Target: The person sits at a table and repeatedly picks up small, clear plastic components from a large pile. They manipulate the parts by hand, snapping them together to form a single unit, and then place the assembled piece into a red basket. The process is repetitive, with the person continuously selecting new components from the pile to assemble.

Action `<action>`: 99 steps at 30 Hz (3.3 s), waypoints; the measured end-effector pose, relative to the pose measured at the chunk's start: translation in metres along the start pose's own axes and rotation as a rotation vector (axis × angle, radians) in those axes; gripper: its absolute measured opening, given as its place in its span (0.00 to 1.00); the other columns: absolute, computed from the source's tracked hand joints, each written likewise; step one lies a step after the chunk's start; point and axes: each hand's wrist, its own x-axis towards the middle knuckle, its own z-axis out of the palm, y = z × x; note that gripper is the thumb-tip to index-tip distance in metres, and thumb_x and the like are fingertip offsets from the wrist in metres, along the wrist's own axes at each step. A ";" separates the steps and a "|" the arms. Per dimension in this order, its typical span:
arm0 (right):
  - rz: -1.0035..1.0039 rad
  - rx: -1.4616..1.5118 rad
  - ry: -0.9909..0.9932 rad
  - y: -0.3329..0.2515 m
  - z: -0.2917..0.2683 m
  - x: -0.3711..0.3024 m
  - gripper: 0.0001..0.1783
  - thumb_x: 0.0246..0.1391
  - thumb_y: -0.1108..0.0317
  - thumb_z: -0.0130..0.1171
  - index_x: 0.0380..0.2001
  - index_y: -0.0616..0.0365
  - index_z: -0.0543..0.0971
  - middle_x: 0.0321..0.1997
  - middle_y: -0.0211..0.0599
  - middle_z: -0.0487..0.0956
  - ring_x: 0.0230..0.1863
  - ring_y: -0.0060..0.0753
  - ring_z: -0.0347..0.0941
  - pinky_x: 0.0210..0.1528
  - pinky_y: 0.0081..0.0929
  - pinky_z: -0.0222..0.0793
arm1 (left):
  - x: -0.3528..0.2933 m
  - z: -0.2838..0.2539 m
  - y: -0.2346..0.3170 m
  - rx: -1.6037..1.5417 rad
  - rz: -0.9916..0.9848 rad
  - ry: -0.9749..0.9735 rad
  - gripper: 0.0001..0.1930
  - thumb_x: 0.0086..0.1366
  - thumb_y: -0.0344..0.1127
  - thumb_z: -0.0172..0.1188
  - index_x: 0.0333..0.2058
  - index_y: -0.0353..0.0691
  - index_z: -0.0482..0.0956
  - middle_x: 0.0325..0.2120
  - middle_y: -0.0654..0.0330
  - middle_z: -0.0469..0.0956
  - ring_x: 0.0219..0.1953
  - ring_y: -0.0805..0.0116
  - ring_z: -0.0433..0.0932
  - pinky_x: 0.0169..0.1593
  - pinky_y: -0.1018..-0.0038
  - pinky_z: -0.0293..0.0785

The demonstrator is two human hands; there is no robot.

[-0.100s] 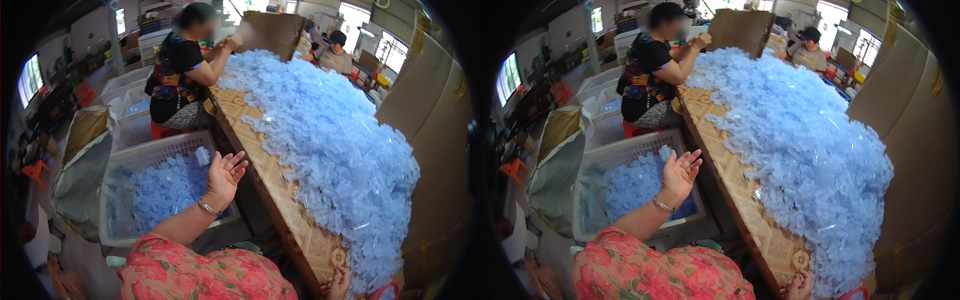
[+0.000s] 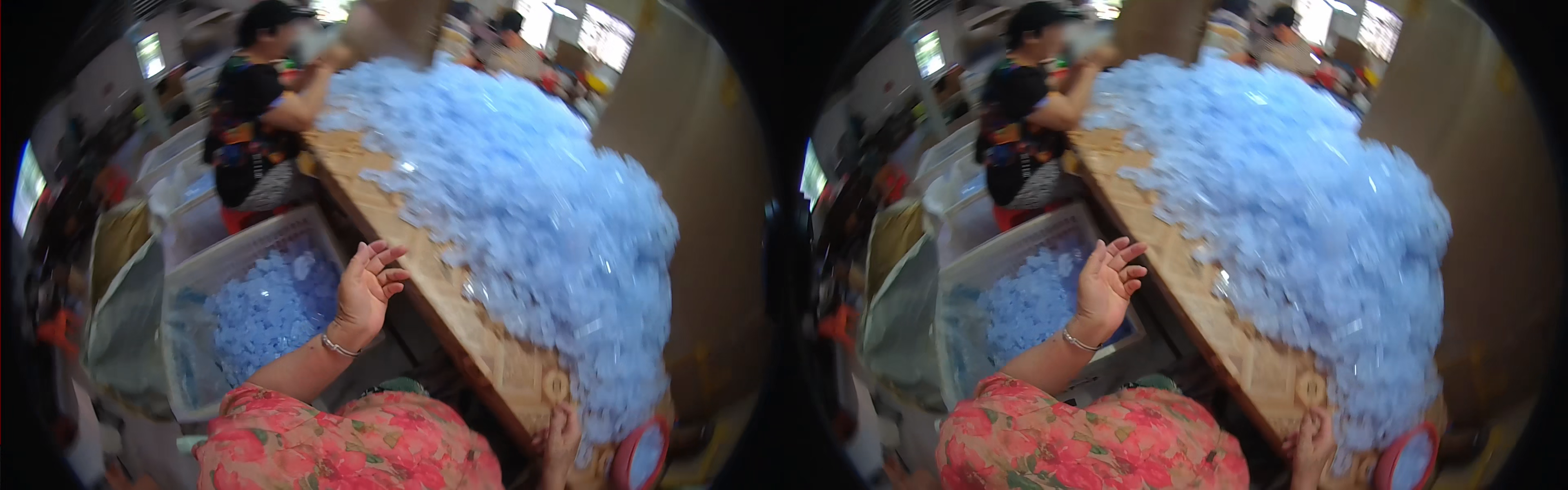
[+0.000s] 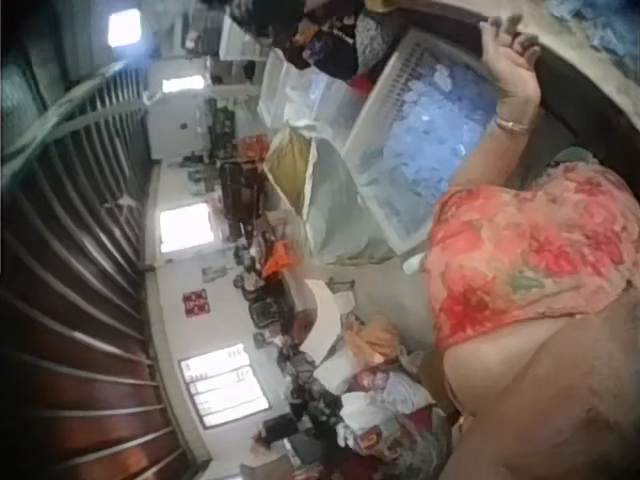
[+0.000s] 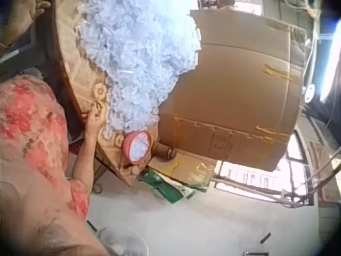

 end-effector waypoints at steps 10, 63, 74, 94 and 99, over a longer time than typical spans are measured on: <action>-0.113 -0.050 0.070 -0.040 -0.012 0.016 0.11 0.63 0.69 0.60 0.45 0.61 0.77 0.21 0.25 0.76 0.18 0.14 0.71 0.21 0.16 0.66 | -0.022 0.140 -0.095 0.658 -0.497 -1.032 0.14 0.71 0.36 0.55 0.51 0.38 0.74 0.35 0.57 0.82 0.30 0.70 0.79 0.33 0.77 0.76; -0.534 -0.361 0.464 -0.071 -0.085 0.037 0.27 0.48 0.78 0.65 0.55 0.61 0.77 0.44 0.36 0.78 0.35 0.23 0.72 0.43 0.23 0.72 | -0.051 0.181 -0.224 0.515 -0.344 -1.178 0.22 0.68 0.25 0.58 0.60 0.34 0.70 0.46 0.59 0.77 0.42 0.73 0.83 0.41 0.80 0.81; -0.476 -0.264 0.292 -0.052 -0.055 0.026 0.28 0.50 0.78 0.67 0.56 0.60 0.77 0.45 0.33 0.81 0.37 0.21 0.74 0.43 0.21 0.73 | -0.050 0.182 -0.235 0.464 -0.547 -1.174 0.19 0.69 0.27 0.59 0.58 0.34 0.73 0.43 0.60 0.79 0.39 0.74 0.83 0.40 0.80 0.82; -0.513 -0.460 0.409 -0.068 -0.064 0.020 0.24 0.54 0.75 0.65 0.56 0.60 0.77 0.40 0.41 0.82 0.34 0.23 0.78 0.40 0.24 0.75 | -0.054 0.213 -0.245 0.247 -0.837 -1.129 0.14 0.70 0.27 0.57 0.53 0.31 0.72 0.41 0.56 0.81 0.40 0.74 0.83 0.41 0.82 0.82; -0.487 -0.307 0.550 -0.052 -0.084 0.016 0.21 0.57 0.76 0.63 0.55 0.61 0.78 0.44 0.34 0.82 0.35 0.17 0.76 0.40 0.21 0.74 | -0.049 0.210 -0.248 0.306 -0.797 -1.051 0.15 0.71 0.29 0.57 0.54 0.34 0.72 0.43 0.53 0.81 0.39 0.73 0.84 0.40 0.81 0.83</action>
